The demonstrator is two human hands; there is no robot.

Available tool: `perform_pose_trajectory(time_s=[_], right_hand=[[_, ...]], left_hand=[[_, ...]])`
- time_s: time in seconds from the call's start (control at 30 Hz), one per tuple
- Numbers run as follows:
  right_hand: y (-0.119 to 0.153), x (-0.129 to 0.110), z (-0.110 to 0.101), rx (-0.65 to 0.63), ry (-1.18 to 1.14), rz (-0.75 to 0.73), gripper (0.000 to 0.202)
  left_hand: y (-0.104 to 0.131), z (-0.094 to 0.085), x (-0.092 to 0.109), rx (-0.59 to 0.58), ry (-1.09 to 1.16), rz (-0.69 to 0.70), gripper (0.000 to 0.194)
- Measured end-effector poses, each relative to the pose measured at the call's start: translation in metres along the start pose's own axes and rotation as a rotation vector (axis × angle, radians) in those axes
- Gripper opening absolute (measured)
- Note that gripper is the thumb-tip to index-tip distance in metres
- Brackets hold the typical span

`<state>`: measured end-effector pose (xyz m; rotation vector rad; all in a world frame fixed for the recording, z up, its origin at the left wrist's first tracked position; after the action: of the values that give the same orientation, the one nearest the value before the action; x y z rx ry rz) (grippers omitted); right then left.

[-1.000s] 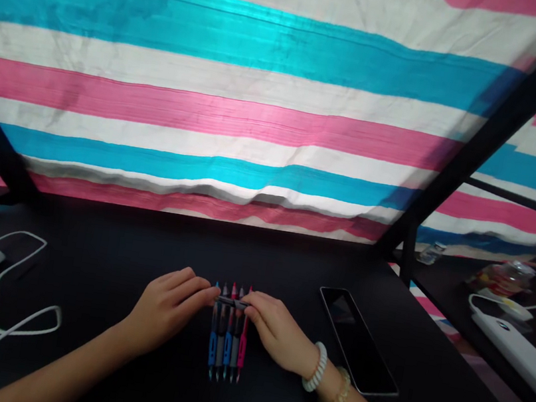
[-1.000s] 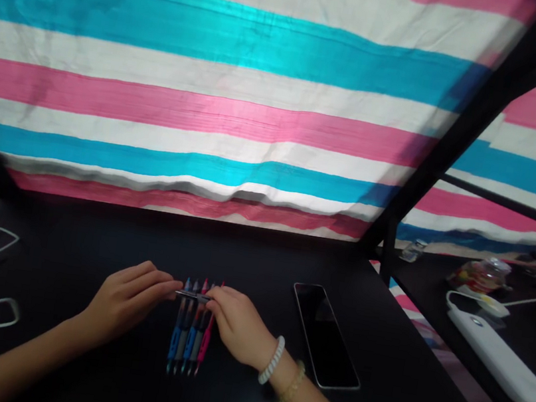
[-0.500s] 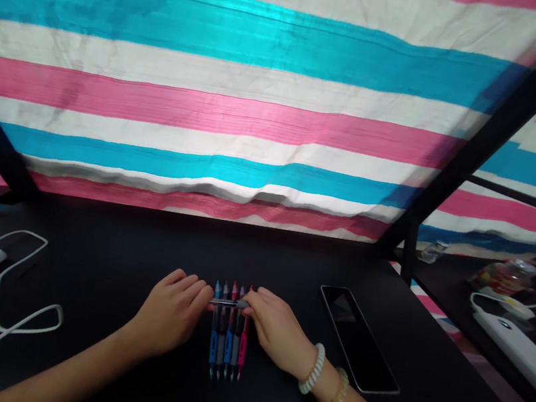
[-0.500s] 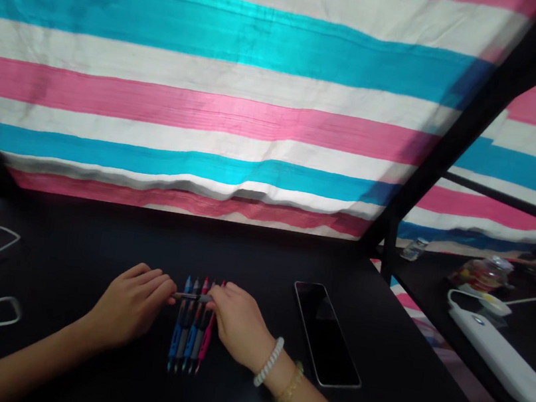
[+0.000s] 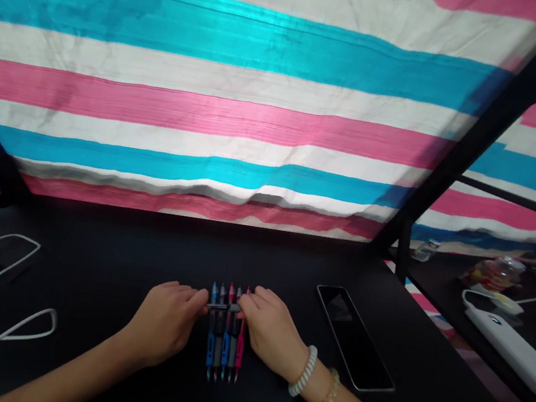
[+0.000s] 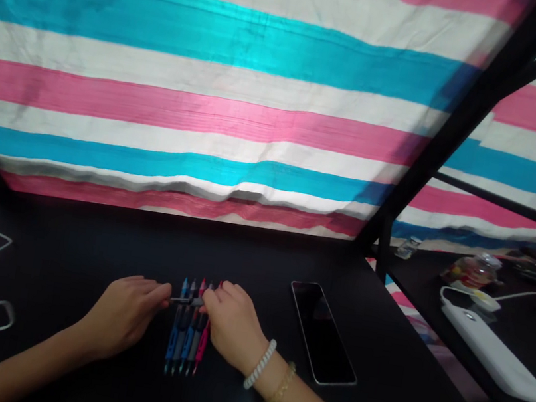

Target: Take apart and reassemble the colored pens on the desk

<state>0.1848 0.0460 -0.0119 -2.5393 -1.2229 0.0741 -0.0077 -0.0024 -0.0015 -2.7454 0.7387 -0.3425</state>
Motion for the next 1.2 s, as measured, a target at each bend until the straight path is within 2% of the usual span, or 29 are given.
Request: perform_pose_trajectory(time_s=[0.17, 0.3, 0.47, 0.63, 0.73, 0.87, 1.07, 1.2], right_hand=[[0.0, 0.0, 0.0, -0.008, -0.052, 0.027, 0.018], [0.0, -0.003, 0.002, 0.015, -0.081, -0.014, 0.017], [0.001, -0.007, 0.004, 0.055, -0.006, -0.031, 0.015], [0.002, -0.009, 0.0, 0.083, 0.077, -0.065, 0.014], [0.001, -0.008, -0.002, 0.122, 0.112, -0.113, 0.016], [0.001, -0.005, -0.003, 0.177, 0.094, -0.116, 0.02], [0.005, -0.005, -0.002, 0.254, 0.068, -0.17, 0.031], [0.005, -0.001, -0.006, 0.218, -0.157, -0.098, 0.024]], left_hand=[[-0.003, 0.004, 0.006, 0.084, -0.138, 0.098, 0.013], [-0.002, 0.008, 0.011, 0.006, -0.127, 0.067, 0.019], [0.0, 0.006, 0.011, -0.113, -0.052, -0.011, 0.024], [0.002, 0.001, 0.009, -0.134, 0.12, -0.086, 0.036], [0.002, 0.001, 0.007, -0.113, 0.236, -0.1, 0.04], [0.002, 0.001, 0.005, -0.064, 0.245, -0.086, 0.034], [0.004, 0.004, 0.004, -0.086, 0.418, -0.102, 0.04], [0.004, 0.007, -0.001, 0.047, 0.291, -0.025, 0.03]])
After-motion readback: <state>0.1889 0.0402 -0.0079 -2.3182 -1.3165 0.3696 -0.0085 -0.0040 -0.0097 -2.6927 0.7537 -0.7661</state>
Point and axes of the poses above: each hand's wrist, its own y-axis away from the middle knuckle, its own z-axis out of the palm, x = y × z, the point moved 2 cm from there along -y, towards the middle knuckle, and after that the axes turned 12 degrees about y, right-handed, at the moved point
